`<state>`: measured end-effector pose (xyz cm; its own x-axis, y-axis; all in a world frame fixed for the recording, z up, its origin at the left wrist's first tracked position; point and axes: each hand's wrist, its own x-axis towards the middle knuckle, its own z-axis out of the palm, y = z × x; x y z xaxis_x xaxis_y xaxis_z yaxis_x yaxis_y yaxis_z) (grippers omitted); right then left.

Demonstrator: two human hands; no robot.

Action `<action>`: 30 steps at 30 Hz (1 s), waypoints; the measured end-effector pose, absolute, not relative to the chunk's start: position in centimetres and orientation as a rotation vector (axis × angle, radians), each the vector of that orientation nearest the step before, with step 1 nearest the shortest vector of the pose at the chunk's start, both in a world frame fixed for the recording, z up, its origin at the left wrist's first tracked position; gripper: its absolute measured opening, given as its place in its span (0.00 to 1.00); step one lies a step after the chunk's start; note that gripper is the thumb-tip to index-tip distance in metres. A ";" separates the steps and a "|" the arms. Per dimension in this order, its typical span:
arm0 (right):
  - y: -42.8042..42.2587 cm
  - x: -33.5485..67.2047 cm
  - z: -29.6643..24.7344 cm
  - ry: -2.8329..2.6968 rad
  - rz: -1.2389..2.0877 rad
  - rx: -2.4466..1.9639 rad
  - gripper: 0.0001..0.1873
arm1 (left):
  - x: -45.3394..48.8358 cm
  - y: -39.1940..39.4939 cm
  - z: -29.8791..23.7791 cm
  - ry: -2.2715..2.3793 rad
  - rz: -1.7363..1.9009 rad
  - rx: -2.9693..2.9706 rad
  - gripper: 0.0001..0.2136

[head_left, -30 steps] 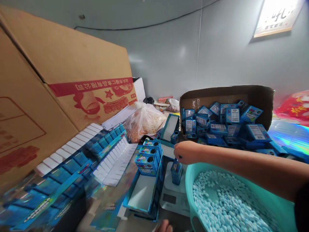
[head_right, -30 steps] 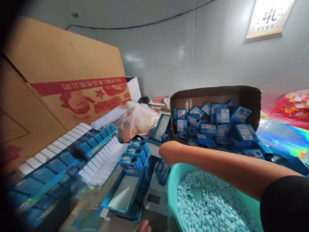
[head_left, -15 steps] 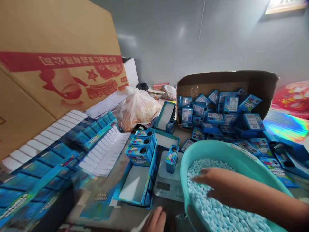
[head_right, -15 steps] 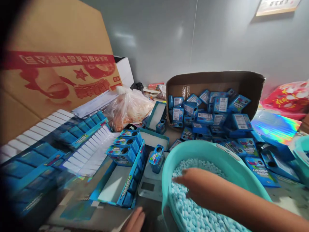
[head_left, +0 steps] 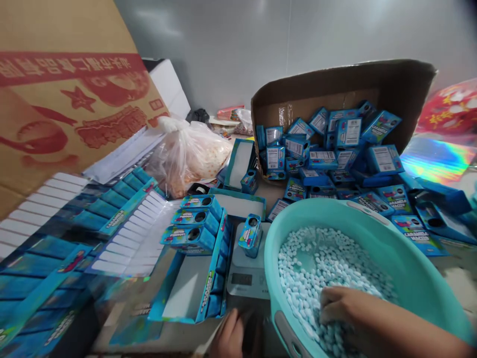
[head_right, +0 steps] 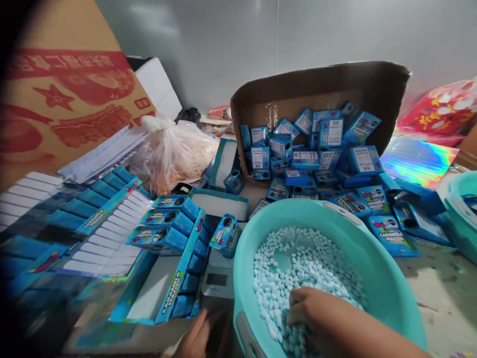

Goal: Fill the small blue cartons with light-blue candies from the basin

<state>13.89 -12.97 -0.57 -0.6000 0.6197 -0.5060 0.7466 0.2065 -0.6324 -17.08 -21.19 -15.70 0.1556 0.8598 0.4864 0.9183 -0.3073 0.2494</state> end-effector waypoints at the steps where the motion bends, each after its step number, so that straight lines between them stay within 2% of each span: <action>1: -13.0 14.0 -0.8 2.356 -1.344 1.326 0.16 | -17.0 -21.1 -15.7 -1.766 -0.855 -2.305 0.13; 6: -13.0 14.5 -2.1 2.453 -1.280 1.301 0.08 | -16.8 -20.6 -15.7 -1.742 -0.810 -2.272 0.17; 13: -12.9 14.9 -2.1 2.553 -1.225 1.338 0.09 | -15.9 -20.5 -14.1 -1.821 -0.853 -2.265 0.14; 19: -12.8 15.1 -1.5 2.545 -1.172 1.530 0.13 | -12.5 -16.4 -6.5 -1.890 -1.195 -2.043 0.12; 21: -12.8 15.1 -1.1 2.561 -1.117 1.648 0.16 | -11.1 -13.4 -3.6 -1.954 -1.193 -1.988 0.15; 23: -13.0 15.0 -0.6 2.595 -1.080 1.711 0.14 | -9.9 -10.2 -1.5 -2.117 -1.063 -1.966 0.27; 25: -13.2 14.9 -0.2 2.621 -1.080 1.723 0.11 | -9.4 -7.8 -0.3 -2.395 -0.825 -1.989 0.36; 28: -13.4 15.1 0.1 2.654 -1.111 1.715 0.09 | -9.5 -6.1 0.6 -2.638 -0.524 -2.008 0.36; 30: -13.4 15.2 0.1 2.709 -1.127 1.768 0.11 | -9.9 -6.4 1.1 -2.438 -0.620 -2.024 0.32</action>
